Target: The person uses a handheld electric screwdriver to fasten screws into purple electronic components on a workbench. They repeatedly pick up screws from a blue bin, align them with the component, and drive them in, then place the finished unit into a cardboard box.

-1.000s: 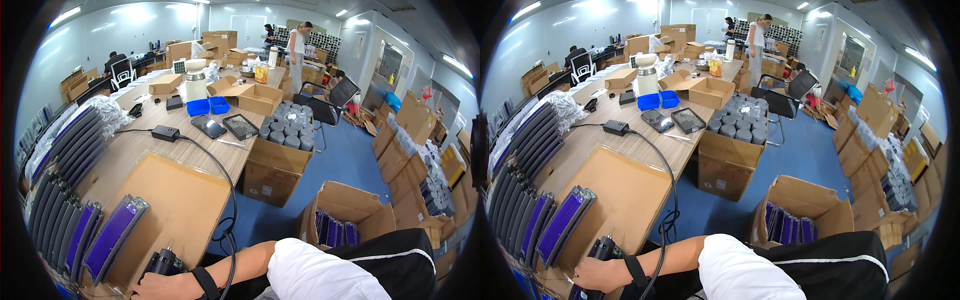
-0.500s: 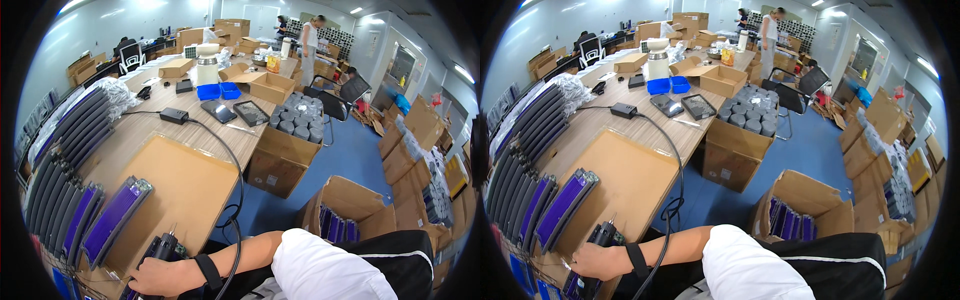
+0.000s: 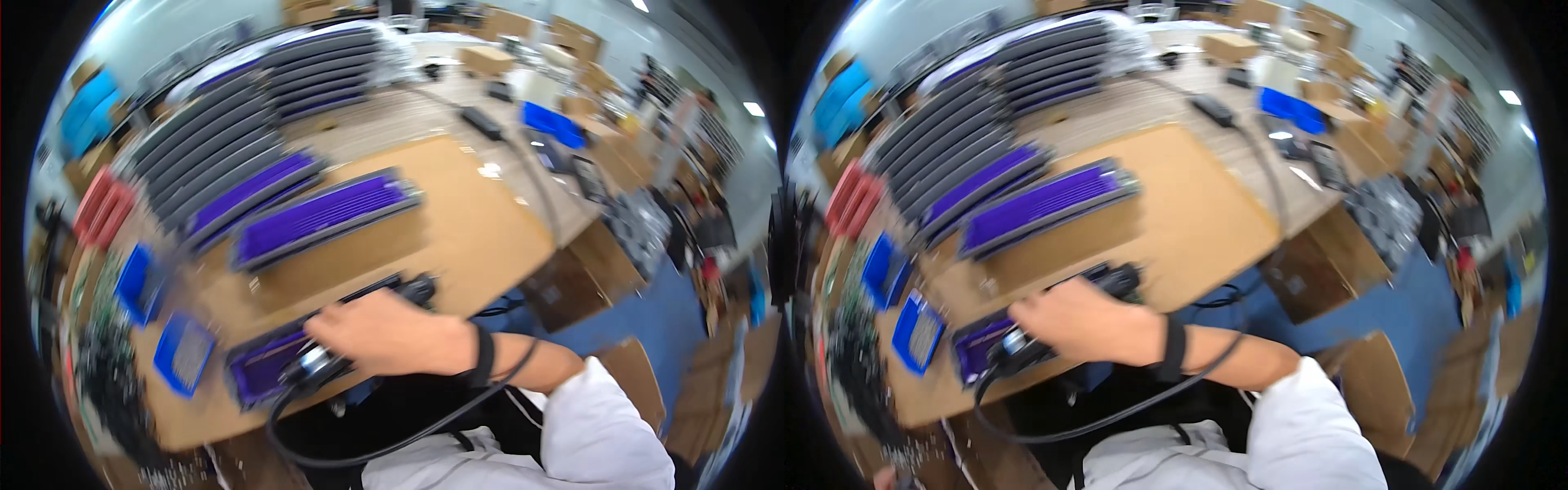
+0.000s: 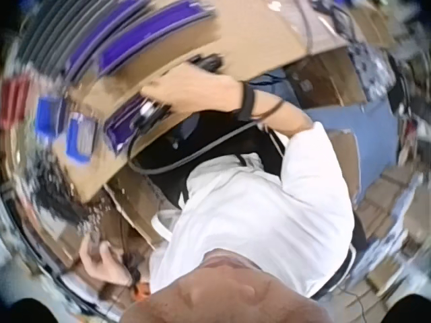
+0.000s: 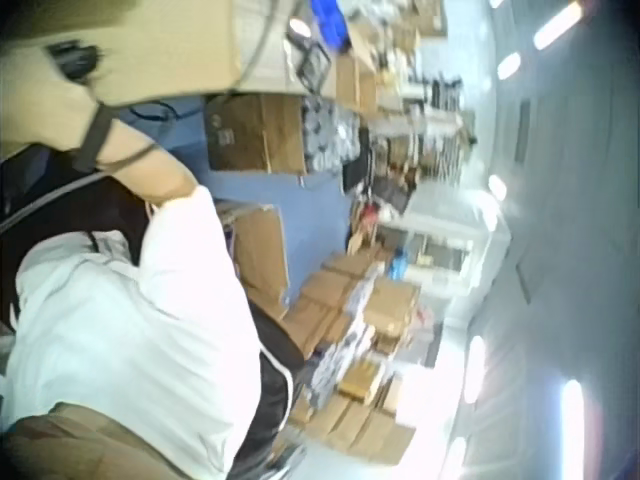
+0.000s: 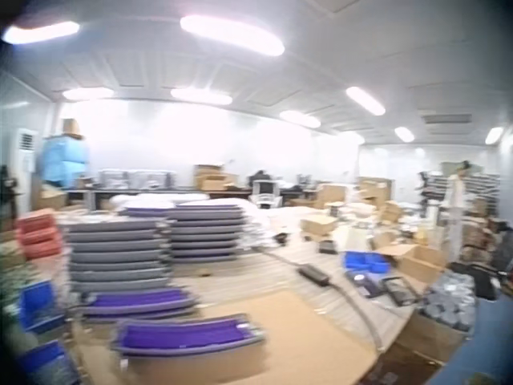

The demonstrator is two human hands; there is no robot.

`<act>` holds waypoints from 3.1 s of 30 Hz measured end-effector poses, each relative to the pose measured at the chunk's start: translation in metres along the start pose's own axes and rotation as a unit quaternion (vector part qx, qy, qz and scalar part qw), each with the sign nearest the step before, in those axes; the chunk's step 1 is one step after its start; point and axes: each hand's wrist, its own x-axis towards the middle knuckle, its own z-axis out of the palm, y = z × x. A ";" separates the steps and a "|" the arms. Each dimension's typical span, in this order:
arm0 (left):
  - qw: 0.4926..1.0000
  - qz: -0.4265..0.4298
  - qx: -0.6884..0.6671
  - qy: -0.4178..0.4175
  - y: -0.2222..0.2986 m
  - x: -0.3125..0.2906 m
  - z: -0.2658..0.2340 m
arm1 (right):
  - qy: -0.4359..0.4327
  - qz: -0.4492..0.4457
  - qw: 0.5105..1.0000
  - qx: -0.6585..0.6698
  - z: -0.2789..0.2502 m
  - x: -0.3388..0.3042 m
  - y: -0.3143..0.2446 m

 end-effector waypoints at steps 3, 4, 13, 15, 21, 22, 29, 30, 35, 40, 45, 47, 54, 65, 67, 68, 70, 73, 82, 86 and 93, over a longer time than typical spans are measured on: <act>0.998 -0.062 -0.002 -0.015 0.005 0.008 0.026 | 0.019 0.032 0.997 0.074 -0.017 0.002 0.000; 0.987 -0.155 -0.039 -0.035 0.013 0.017 0.032 | 0.046 0.049 0.992 0.103 -0.025 0.003 0.002; 0.966 -0.110 -0.233 -0.031 -0.026 0.053 0.101 | 0.223 0.164 0.957 0.084 -0.090 0.036 -0.017; 0.973 -0.064 -0.220 -0.030 -0.034 0.075 0.118 | 0.200 0.159 0.962 0.101 -0.096 0.052 -0.026; 0.977 -0.032 -0.202 -0.064 -0.054 0.104 0.156 | -0.074 0.016 0.992 0.102 -0.054 0.099 -0.030; 0.974 -0.003 -0.212 -0.075 -0.056 0.103 0.162 | -0.103 0.021 0.991 0.085 -0.044 0.099 -0.022; 0.939 -0.071 -0.316 -0.118 -0.049 0.084 0.176 | -0.216 0.032 0.974 0.063 -0.021 0.093 -0.005; 0.937 -0.082 -0.319 -0.114 -0.047 0.087 0.177 | -0.206 0.032 0.976 0.069 -0.023 0.094 -0.006; 0.938 -0.118 -0.313 -0.085 -0.042 0.091 0.181 | -0.103 -0.010 0.990 0.095 -0.023 0.109 -0.022; 0.948 -0.064 -0.309 -0.045 -0.062 0.090 0.197 | -0.114 -0.061 0.971 0.202 -0.010 0.124 -0.046; 0.950 -0.069 -0.303 -0.035 -0.049 0.094 0.195 | -0.130 -0.066 0.968 0.203 0.007 0.129 -0.047; 0.947 -0.095 -0.305 -0.048 -0.045 0.095 0.193 | -0.136 -0.061 0.969 0.197 0.008 0.130 -0.046; 0.961 -0.072 -0.263 -0.053 -0.050 0.090 0.189 | -0.201 -0.051 0.965 0.160 0.007 0.138 -0.047; 0.935 -0.023 -0.334 -0.120 -0.060 0.094 0.184 | -0.226 -0.055 0.963 0.136 0.015 0.146 -0.046; 0.932 -0.052 -0.331 -0.138 -0.058 0.095 0.183 | -0.229 -0.048 0.963 0.136 0.020 0.147 -0.044; 0.933 -0.056 -0.325 -0.141 -0.058 0.096 0.183 | -0.226 -0.045 0.964 0.134 0.021 0.147 -0.044; 0.937 -0.063 -0.312 -0.146 -0.059 0.098 0.184 | -0.220 -0.035 0.966 0.134 0.023 0.146 -0.043; 0.941 -0.032 -0.314 -0.121 -0.060 0.098 0.184 | -0.217 -0.024 0.965 0.143 0.024 0.145 -0.042; 0.935 -0.044 -0.327 -0.134 -0.058 0.104 0.179 | -0.197 -0.023 0.968 0.152 0.024 0.145 -0.038; 0.952 0.014 -0.286 -0.107 -0.059 0.105 0.184 | -0.197 -0.017 0.969 0.145 0.024 0.145 -0.037; 0.965 0.039 -0.239 -0.097 -0.054 0.105 0.175 | -0.202 -0.019 0.968 0.151 0.026 0.145 -0.037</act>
